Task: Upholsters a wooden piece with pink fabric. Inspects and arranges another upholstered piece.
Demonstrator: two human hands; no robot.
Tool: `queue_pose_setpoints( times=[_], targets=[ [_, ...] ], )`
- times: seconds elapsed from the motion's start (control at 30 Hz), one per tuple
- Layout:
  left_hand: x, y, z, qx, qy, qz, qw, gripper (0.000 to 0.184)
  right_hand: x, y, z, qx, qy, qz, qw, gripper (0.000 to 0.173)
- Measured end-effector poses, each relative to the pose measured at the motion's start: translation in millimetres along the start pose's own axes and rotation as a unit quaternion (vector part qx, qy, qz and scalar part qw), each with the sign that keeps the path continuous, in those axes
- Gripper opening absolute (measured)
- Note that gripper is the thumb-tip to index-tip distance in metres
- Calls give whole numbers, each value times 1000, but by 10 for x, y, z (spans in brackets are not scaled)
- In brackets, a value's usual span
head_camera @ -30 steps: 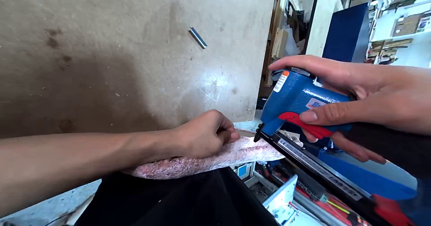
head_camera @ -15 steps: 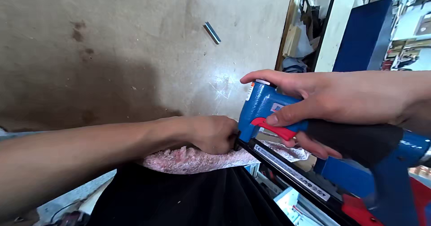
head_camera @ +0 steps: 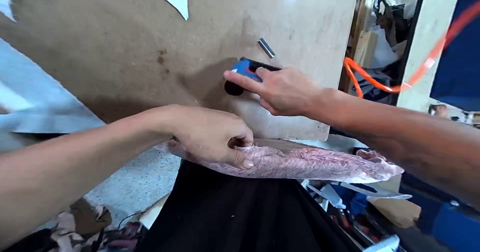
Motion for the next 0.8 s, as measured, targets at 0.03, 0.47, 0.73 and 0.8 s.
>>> queue_pose_setpoints(
  times=[0.03,0.47,0.73,0.8],
  targets=[
    [11,25,-11,1,-21,1,1000,28,22,-86,121,-5,-6,-13,1000,94],
    [-189,-58,285,179,371,89,907,9,-1229,1220,336,238,66,161,955,75],
    [-94,-163,322,193,437,0,878,13,-1329,995,488,306,147,255,905,79],
    [-91,-105,319,221,408,-46,885,11,-1355,924,420,283,127,281,908,79]
  ],
)
Point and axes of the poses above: each hand's wrist, its own y-axis away from the middle knuckle, its own z-axis out of the palm, x = y × z, the point moved 2 cm from there along -y, towards the middle knuckle, and after that the axes turned 6 degrees about y, right-handed, at the moved point
